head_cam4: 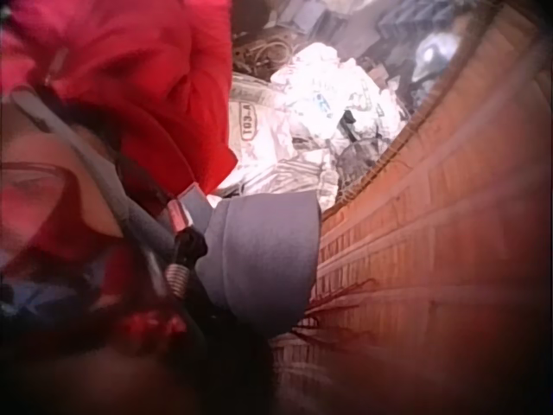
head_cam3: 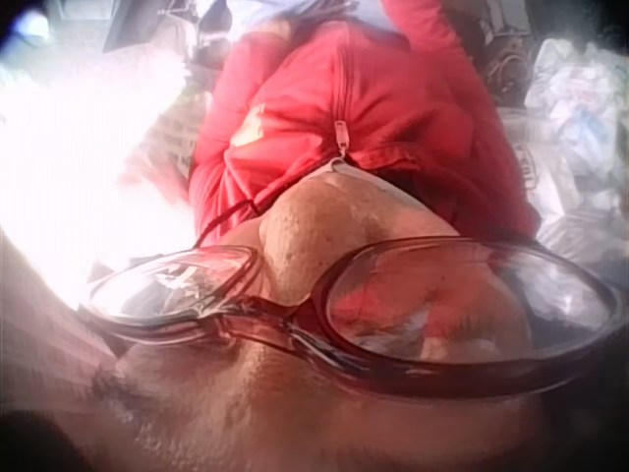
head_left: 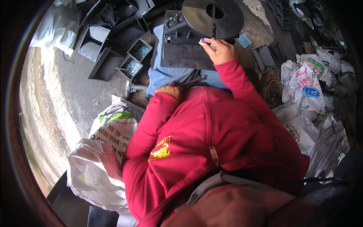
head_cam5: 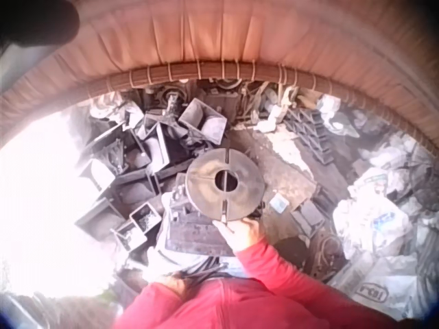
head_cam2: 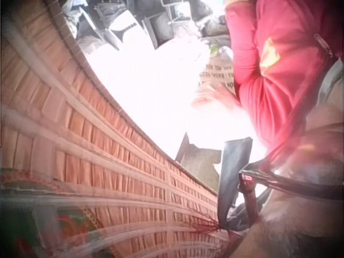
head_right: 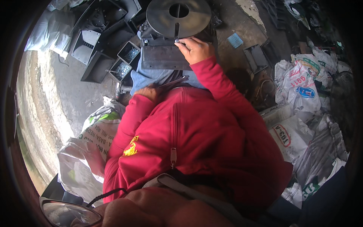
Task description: The person assembles a circular metal component onto a rectangular metal frame using a wrench. They tighten bolts, reposition the parts, and continue securing the assembly with repeated wrench turns.
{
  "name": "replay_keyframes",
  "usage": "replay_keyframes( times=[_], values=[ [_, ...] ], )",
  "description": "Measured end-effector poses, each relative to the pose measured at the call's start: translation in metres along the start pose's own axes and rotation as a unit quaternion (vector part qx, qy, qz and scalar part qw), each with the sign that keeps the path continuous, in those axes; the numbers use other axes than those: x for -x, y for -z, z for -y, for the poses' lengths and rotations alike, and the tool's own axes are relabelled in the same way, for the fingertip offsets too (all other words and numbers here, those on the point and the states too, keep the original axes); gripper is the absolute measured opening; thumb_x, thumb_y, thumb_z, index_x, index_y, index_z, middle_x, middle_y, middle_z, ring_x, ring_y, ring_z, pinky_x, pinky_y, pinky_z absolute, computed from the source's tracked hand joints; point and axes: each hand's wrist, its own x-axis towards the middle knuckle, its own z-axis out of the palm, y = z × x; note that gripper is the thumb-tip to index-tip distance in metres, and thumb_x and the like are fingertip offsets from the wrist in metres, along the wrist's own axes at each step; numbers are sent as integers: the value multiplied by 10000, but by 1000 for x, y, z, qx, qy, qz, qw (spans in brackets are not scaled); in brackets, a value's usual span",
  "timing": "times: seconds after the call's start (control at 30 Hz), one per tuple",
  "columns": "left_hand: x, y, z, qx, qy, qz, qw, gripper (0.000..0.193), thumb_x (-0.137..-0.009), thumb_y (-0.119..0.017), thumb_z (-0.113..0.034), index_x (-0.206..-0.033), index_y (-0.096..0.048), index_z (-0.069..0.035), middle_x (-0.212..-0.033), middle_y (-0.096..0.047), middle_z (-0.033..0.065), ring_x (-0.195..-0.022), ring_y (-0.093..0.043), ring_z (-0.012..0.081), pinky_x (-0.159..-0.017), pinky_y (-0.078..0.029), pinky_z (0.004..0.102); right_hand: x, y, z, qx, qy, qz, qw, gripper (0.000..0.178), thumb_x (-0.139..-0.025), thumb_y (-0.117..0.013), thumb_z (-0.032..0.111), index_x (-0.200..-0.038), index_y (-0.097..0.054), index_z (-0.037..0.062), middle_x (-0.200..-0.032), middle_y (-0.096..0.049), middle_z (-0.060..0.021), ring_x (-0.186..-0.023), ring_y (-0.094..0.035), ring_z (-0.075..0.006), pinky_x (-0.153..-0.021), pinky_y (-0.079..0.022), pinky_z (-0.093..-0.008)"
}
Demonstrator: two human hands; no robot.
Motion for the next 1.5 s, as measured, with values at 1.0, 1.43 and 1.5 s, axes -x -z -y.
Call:
replay_keyframes(
  times=[1.0,1.43,1.5],
  values=[
    [-23,69,-30,146,-156,-428,878,473,-869,-514,52,-1335,-493,-24,-970,-666,190,-633,-610,236,-603,-494,293,6,-2,-11,-15,-27,-14,999,156,-782,-707,201,-919,-698,127,-847,-680,-40,-742,-667,-249,-610,-530,-339],
    [-57,47,-14,79,-156,-426,888,531,-807,-577,49,-1325,-521,-55,-643,-531,129,-449,-466,243,-458,-408,355,9,-20,-19,-56,-33,-27,998,99,-794,-692,184,-862,-690,112,-790,-647,-59,-706,-640,-270,-617,-518,-359],
    [-50,59,-18,67,-153,-454,875,520,-814,-571,48,-1324,-516,-39,-645,-539,127,-453,-468,230,-460,-411,346,9,-18,-19,-48,-43,-23,998,94,-795,-692,189,-850,-687,113,-766,-637,-59,-686,-634,-271,-606,-513,-363]
  ],
)
